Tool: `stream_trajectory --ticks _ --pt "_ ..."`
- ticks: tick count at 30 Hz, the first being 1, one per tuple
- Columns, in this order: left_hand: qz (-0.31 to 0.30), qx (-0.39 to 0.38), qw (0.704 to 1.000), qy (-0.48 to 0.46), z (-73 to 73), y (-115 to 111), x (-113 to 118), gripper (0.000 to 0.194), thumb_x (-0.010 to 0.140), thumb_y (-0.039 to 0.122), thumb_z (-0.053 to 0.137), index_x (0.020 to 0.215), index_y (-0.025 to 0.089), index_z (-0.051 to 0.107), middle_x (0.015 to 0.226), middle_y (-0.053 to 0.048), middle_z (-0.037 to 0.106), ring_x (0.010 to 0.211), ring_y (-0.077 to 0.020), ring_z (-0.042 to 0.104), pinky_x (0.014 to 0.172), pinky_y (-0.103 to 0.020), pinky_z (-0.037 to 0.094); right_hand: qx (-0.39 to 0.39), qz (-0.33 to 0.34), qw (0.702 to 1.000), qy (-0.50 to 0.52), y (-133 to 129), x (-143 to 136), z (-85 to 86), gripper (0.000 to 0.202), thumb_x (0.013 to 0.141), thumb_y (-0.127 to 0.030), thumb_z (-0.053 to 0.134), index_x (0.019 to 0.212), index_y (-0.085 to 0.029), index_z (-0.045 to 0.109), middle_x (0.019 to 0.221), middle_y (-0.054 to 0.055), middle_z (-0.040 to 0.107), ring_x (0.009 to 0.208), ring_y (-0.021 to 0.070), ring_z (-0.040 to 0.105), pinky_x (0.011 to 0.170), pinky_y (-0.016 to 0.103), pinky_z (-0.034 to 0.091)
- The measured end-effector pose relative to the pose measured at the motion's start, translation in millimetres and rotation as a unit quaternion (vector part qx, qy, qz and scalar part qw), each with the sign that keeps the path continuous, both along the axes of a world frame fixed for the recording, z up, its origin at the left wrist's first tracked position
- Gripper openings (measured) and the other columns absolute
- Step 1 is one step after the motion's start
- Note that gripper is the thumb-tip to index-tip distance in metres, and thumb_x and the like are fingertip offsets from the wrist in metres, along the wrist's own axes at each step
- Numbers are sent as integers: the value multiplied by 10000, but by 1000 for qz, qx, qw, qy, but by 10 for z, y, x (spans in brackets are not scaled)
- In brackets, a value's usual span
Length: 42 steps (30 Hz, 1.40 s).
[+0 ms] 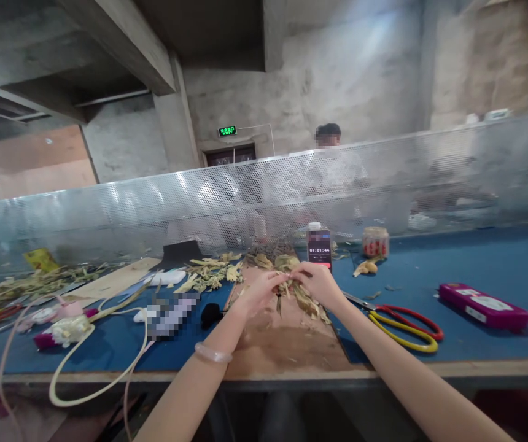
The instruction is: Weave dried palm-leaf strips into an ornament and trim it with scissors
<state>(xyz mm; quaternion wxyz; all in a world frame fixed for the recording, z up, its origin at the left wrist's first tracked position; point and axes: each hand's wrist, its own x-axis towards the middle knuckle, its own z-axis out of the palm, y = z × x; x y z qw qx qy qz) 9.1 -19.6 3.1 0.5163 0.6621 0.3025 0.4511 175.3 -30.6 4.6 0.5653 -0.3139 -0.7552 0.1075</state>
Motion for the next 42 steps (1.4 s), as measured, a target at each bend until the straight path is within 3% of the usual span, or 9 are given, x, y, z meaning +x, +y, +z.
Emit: stream_trajectory --ticks 9,17,20,23,26,31,34,38,42 --pt "-40 -22 999 -3 67 -153 13 373 664 428 665 863 112 669 746 -55 636 713 -148 546 677 -250 370 21 82 996 -20 -28 57 67 110 760 -175 563 671 -185 626 670 -1 593 693 135 524 661 252 403" --pt "-77 -65 993 -67 321 -385 -46 173 645 268 696 742 128 666 655 -22 597 601 -104 529 620 -232 383 55 94 994 -17 -234 -25 338 91 752 -176 607 685 -203 662 671 6 592 715 142 490 645 253 396" --pt "-64 -48 992 -97 459 -586 -191 153 633 267 693 674 126 647 617 -19 579 589 -108 528 615 -235 401 83 125 988 -24 -427 -181 544 119 768 -190 602 665 -206 661 659 5 603 738 141 493 661 251 400" --pt "7 -10 996 -84 598 -837 -503 155 656 274 657 623 126 622 556 -6 540 516 -96 481 587 -240 407 78 179 980 -27 -528 -436 646 112 786 -271 599 729 -208 671 731 5 631 762 130 517 712 256 406" --pt "82 64 993 -47 687 -1098 -938 182 705 250 603 567 132 590 570 -17 538 574 -113 493 589 -228 404 1 170 984 -50 -443 -749 551 260 855 -328 497 1060 -211 606 843 17 639 717 116 529 658 246 409" --pt "186 33 981 -45 582 -1391 -1497 191 727 236 595 567 133 583 601 -18 536 615 -105 492 580 -199 403 35 20 943 -329 -133 -1295 191 161 799 -273 572 792 -179 702 914 86 598 945 211 453 823 335 344" --pt "183 -6 982 -52 458 -1447 -1616 195 717 232 605 553 132 575 595 -14 525 601 -103 491 616 -210 433 26 -30 908 -416 -33 -1577 56 142 709 -336 647 782 -234 712 1035 83 545 1014 270 386 831 393 327" --pt "181 -68 975 -105 372 -1430 -1668 203 726 217 591 542 134 568 574 -8 517 573 -95 498 712 -248 477 34 -39 879 -474 -2 -1796 6 127 715 -222 592 775 -220 704 1049 93 541 1045 292 364 829 415 319" --pt "222 -122 954 -158 338 -1371 -1690 192 722 200 604 547 137 558 537 1 510 534 -87 509 725 -272 509 9 -15 916 -401 -7 -1778 125 100 700 -189 583 720 -185 681 997 85 568 1022 266 395 821 381 331"
